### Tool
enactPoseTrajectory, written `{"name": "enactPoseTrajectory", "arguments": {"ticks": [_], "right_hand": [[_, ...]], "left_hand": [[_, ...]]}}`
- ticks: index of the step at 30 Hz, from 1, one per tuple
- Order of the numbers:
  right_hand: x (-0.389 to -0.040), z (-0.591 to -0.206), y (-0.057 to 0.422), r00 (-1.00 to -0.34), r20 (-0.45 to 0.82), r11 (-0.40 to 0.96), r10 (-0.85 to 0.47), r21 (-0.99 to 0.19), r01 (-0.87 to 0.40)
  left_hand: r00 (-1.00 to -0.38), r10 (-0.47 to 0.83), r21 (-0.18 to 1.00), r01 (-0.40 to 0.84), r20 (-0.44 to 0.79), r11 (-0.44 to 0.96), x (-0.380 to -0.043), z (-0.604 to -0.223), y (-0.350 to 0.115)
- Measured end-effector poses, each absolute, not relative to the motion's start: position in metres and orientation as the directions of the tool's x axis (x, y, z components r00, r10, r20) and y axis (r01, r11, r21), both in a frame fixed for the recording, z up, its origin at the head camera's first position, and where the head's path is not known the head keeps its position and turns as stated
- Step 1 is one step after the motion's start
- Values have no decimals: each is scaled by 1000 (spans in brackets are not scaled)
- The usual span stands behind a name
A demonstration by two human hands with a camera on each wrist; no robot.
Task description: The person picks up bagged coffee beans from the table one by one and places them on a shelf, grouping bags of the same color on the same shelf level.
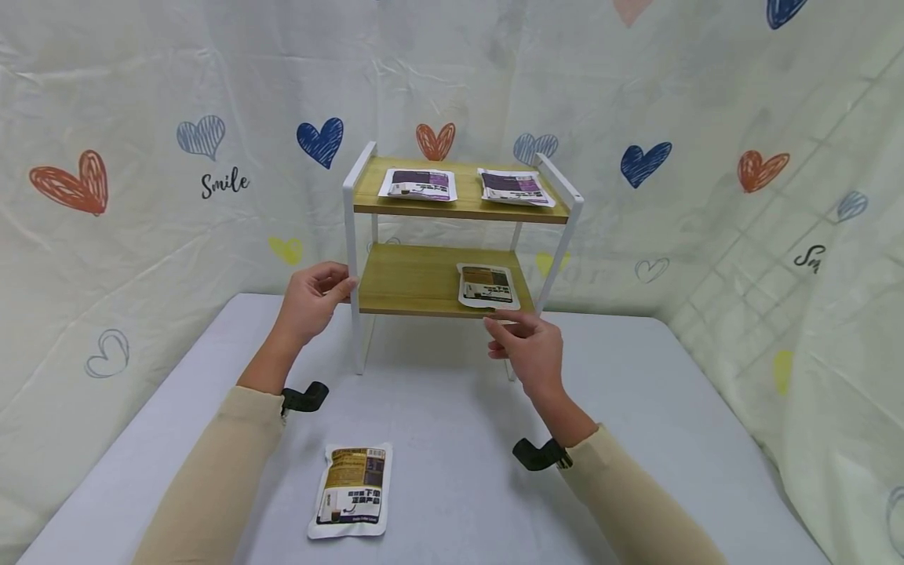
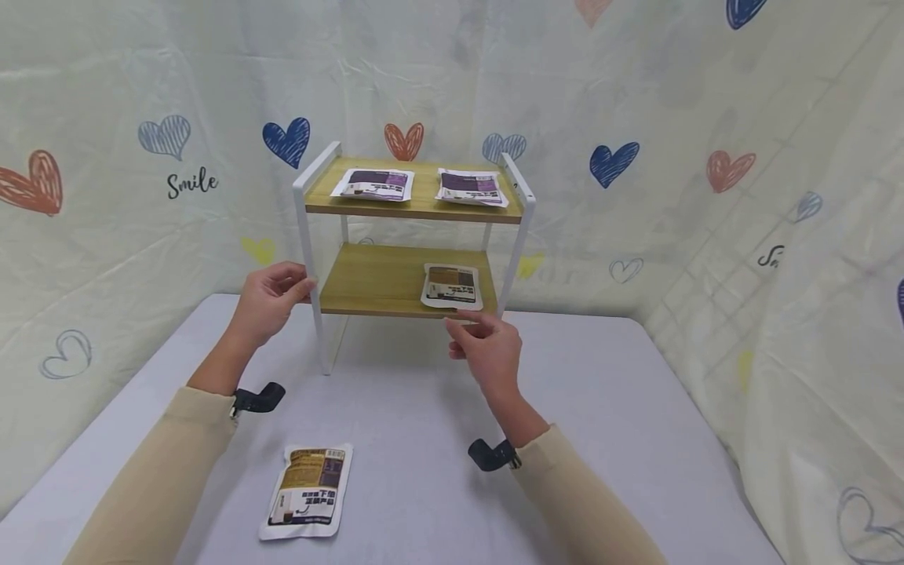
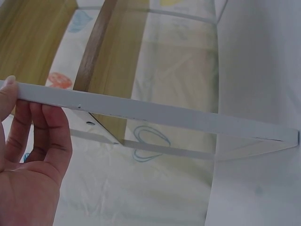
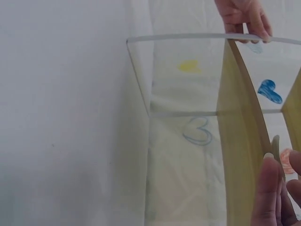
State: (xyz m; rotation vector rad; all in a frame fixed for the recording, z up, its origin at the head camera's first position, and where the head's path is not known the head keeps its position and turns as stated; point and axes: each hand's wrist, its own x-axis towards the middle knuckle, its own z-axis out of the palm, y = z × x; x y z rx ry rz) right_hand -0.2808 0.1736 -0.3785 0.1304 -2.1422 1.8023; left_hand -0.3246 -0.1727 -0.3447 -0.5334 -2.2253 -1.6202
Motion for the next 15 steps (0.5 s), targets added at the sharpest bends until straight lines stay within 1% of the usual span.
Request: {"name": "enactPoseTrajectory", "arguments": {"ticks": [5, 15], "right_hand": [[-272, -386, 170, -956, 273, 175, 108, -952, -252], [-252, -411, 159, -988, 154, 130, -19, -979, -155]], "left_hand": [[-874, 100, 827, 483, 475, 288, -324, -344, -173], [-878, 100, 831, 476, 469, 287, -324, -344, -173]]}}
